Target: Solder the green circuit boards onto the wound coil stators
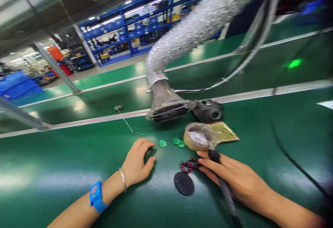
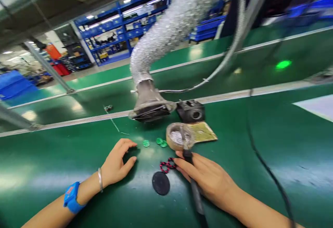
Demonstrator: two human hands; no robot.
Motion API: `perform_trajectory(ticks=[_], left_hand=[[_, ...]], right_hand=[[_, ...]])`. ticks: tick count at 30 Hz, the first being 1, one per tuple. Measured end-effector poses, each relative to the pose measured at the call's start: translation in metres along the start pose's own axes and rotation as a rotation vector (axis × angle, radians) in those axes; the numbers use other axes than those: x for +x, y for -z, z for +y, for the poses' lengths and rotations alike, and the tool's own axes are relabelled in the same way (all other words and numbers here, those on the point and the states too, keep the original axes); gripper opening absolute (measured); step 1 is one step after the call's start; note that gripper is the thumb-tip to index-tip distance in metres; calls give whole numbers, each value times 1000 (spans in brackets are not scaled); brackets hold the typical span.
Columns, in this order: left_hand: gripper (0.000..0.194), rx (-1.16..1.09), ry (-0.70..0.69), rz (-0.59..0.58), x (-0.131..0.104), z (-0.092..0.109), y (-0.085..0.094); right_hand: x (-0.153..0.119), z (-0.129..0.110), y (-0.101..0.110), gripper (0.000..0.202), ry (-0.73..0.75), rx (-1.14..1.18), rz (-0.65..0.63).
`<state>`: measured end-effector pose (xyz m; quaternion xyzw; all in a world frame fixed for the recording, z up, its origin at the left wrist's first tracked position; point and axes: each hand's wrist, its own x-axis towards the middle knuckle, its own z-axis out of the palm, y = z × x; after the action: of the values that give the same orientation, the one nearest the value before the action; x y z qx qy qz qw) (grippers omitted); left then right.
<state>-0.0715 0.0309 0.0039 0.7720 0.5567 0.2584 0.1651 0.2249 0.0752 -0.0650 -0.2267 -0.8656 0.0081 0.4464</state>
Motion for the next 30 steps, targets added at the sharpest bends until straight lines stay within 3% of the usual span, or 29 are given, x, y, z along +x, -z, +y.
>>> perform_trajectory(ticks=[4,8,13,17,23,26,30], left_hand=[[49,59,-40,-87,29,-1,-23],[33,154,-39,-119,45,-1,-30],[19,212,-34,-151,33,3,-24],[13,219,16,-153,14,8,-18],[32,243,-95,-57,-9,30,-25],[31,157,-153,-121,-9,49,-34],[39,34,-171,-158,11,62,-47]], right_hand=[[-2,-2,1,19,19,-65,-43],[3,-4,-2,21,42,-3,-50],[-1,-4,-1,24,-10,33,-54],[-4,-12,2,34,-91,138,19],[5,-24,13,32,-112,71,-3],[7,-24,12,34,-196,37,-36],[5,-26,4,33,-229,62,-110]])
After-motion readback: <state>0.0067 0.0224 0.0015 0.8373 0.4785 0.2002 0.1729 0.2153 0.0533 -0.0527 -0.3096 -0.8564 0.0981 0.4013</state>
